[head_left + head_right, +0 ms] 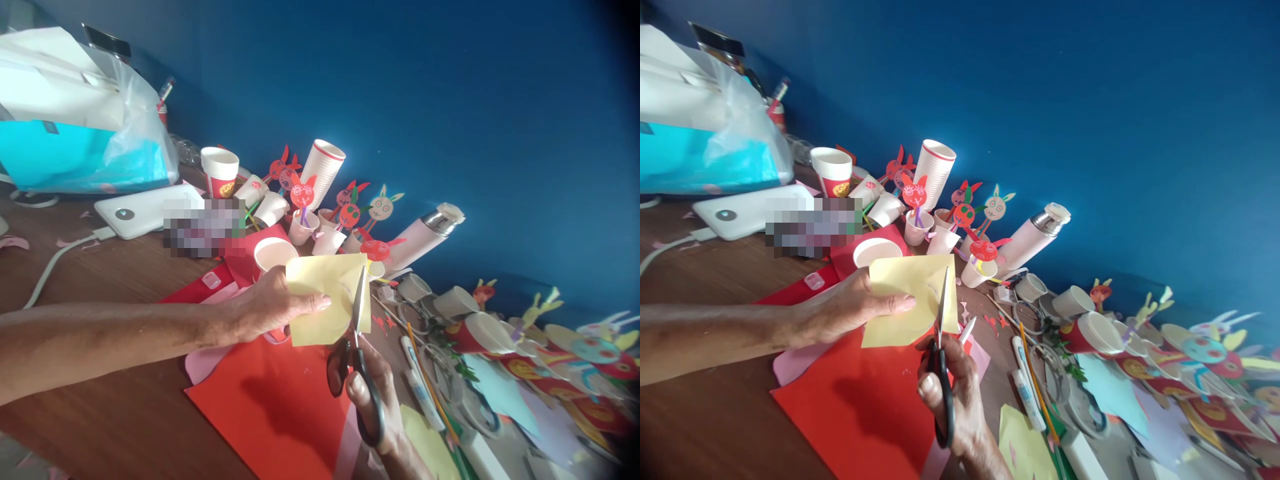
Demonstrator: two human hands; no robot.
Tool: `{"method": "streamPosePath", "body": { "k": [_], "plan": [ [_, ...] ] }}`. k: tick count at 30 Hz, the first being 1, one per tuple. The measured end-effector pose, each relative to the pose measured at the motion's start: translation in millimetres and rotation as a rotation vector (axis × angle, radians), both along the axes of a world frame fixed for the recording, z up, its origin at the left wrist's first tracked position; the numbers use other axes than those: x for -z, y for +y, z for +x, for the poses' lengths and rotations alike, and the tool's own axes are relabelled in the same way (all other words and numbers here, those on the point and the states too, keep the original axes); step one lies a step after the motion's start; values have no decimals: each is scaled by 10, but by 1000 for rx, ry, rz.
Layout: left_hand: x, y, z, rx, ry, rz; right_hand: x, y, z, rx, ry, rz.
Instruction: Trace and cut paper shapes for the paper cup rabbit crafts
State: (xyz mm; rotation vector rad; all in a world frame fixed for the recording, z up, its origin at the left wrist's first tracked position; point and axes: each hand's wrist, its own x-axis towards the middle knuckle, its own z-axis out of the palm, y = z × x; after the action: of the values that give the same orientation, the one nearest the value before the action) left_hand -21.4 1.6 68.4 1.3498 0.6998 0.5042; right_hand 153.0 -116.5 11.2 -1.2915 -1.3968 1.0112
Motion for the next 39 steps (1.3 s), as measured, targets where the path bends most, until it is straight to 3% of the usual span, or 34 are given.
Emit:
{"method": "streamPosePath", "body": {
  "k": [11, 22, 30, 39],
  "plan": [
    [-46, -5, 24, -44, -65, -80, 44, -32, 37, 39, -58, -33],
    [5, 45, 10, 43, -145, -119, 0, -2, 31, 13, -39, -30],
    [9, 77, 18, 52, -76, -99, 11, -13, 58, -11, -63, -39],
    [-20, 68, 32, 47, -133, -190, 13, -13, 42, 15, -24, -35]
  ]
}}
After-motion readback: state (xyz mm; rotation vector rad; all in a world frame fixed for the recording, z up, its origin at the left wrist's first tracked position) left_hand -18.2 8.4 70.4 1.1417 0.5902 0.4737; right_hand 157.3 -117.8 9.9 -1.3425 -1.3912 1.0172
